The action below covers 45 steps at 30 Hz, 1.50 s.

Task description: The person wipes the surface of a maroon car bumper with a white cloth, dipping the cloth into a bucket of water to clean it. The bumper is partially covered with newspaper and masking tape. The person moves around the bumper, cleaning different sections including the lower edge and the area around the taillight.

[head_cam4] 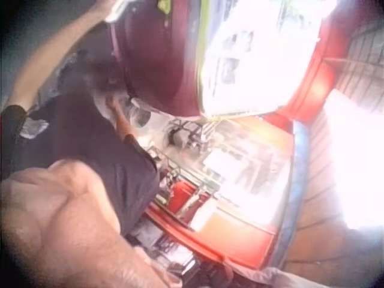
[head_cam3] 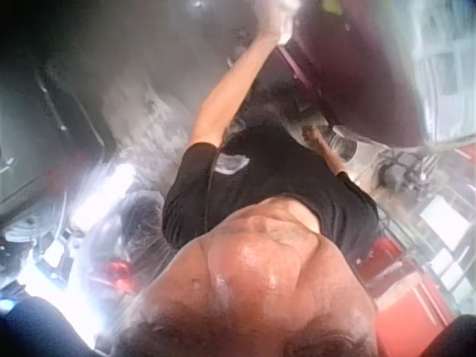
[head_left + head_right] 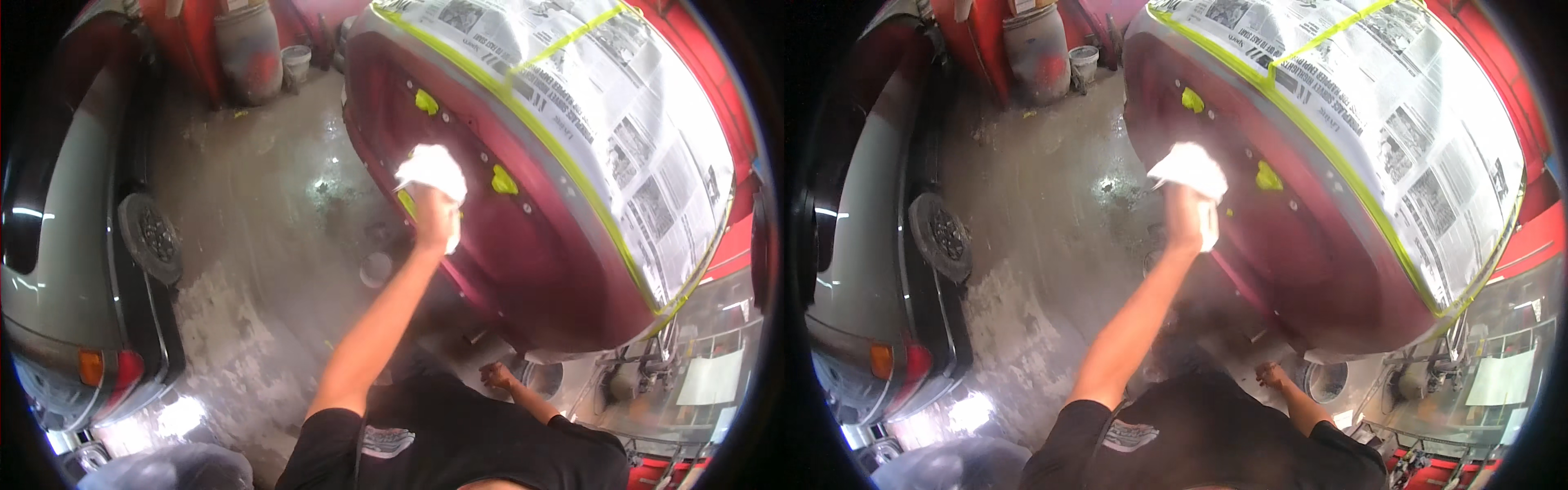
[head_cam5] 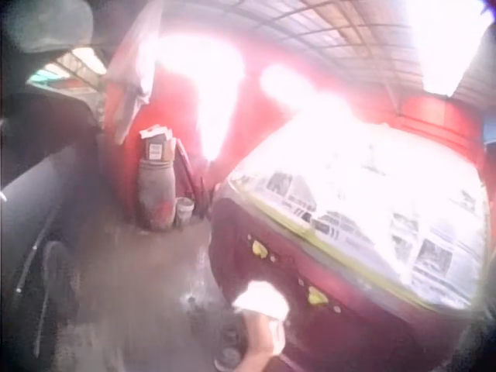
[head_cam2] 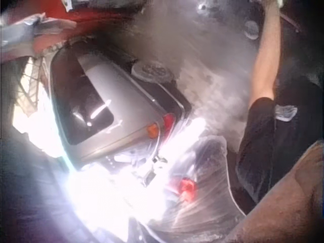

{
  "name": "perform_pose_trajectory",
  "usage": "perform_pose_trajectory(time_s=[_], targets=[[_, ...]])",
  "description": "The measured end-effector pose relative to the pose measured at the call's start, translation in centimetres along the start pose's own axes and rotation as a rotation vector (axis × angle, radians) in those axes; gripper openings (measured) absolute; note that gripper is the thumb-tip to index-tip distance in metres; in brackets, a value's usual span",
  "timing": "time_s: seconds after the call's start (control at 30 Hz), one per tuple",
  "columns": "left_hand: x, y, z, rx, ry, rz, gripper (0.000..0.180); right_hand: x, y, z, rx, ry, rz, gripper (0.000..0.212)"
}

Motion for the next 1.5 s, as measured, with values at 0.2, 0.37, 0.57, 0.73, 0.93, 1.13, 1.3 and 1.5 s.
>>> perform_pose_trajectory(time_s=[0.2,0.37,0.57,0.73,0.93,1.13,1.3,1.5], targets=[[-3.0,-10.8,9.9,-0.078,-0.465,0.864,0.044,2.4,-2.1,7.3,0.033,-0.134,0.155,0.034],[0.3,-6.5,21.2,-0.053,-0.301,0.831,0.033,6.8,0.1,11.5,0.037,0.257,0.646,0.037],[1.0,-0.1,35.9,0.022,-0.080,0.798,0.040,5.9,-1.8,16.6,-0.044,0.160,0.578,0.039],[3.4,4.7,46.6,0.014,-0.154,0.725,0.043,3.1,-6.3,18.1,-0.131,0.275,0.405,0.041],[8.4,9.0,60.3,0.162,-0.126,0.694,0.036,8.1,-15.8,19.0,-0.005,0.183,1.743,0.049],[8.7,10.3,69.9,0.206,-0.771,1.050,0.020,36.2,-10.7,20.1,-0.190,0.114,0.125,0.103],[8.9,9.5,57.8,0.334,-0.448,0.779,0.023,41.2,-9.5,18.8,-0.408,-0.167,0.518,0.114],[2.4,14.1,49.3,0.281,-0.315,0.185,0.028,41.4,-8.2,21.4,-0.366,-0.099,0.774,0.047]])
Point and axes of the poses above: each hand's wrist, its own z-axis towards the middle knuckle, its own y-axis out of the back of the hand, x = y × z, the point moved 10 cm from there along z, towards the middle knuckle, and after that the axes turned 10 degrees about y, right-handed, at the moved point
